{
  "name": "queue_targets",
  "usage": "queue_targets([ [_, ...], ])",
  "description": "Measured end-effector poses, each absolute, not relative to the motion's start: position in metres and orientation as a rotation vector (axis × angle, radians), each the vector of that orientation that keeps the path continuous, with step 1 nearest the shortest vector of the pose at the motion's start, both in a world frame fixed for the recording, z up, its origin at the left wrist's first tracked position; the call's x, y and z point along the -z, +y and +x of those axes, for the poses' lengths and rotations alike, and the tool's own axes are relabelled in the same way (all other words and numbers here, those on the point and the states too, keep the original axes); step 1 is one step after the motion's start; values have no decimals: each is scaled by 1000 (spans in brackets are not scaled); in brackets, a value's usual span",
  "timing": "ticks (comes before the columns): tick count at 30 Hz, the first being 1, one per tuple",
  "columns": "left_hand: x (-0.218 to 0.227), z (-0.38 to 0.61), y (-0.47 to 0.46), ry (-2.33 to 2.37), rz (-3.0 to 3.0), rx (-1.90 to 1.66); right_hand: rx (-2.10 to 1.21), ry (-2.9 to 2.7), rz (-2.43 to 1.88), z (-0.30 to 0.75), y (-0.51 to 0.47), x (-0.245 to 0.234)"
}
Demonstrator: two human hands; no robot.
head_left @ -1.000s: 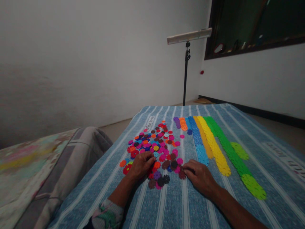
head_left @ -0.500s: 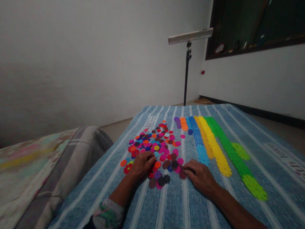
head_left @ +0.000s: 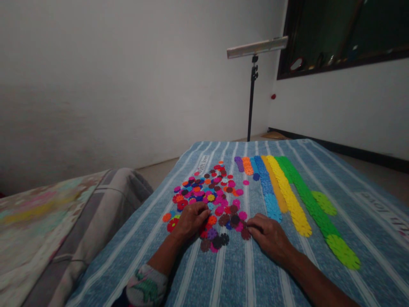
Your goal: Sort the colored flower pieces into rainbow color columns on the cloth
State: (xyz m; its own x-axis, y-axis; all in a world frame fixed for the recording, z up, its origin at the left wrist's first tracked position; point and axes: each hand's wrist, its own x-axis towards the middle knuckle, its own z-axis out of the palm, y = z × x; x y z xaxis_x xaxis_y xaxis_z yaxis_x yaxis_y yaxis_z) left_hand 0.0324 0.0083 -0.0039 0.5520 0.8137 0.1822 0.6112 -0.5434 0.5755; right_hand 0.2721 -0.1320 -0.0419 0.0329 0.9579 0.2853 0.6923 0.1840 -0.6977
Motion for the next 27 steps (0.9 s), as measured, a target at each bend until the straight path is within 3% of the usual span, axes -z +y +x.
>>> queue_targets([
  [27,0,46,6,1109,2340,-679,-457,-1730,-1573,272,-132,40],
])
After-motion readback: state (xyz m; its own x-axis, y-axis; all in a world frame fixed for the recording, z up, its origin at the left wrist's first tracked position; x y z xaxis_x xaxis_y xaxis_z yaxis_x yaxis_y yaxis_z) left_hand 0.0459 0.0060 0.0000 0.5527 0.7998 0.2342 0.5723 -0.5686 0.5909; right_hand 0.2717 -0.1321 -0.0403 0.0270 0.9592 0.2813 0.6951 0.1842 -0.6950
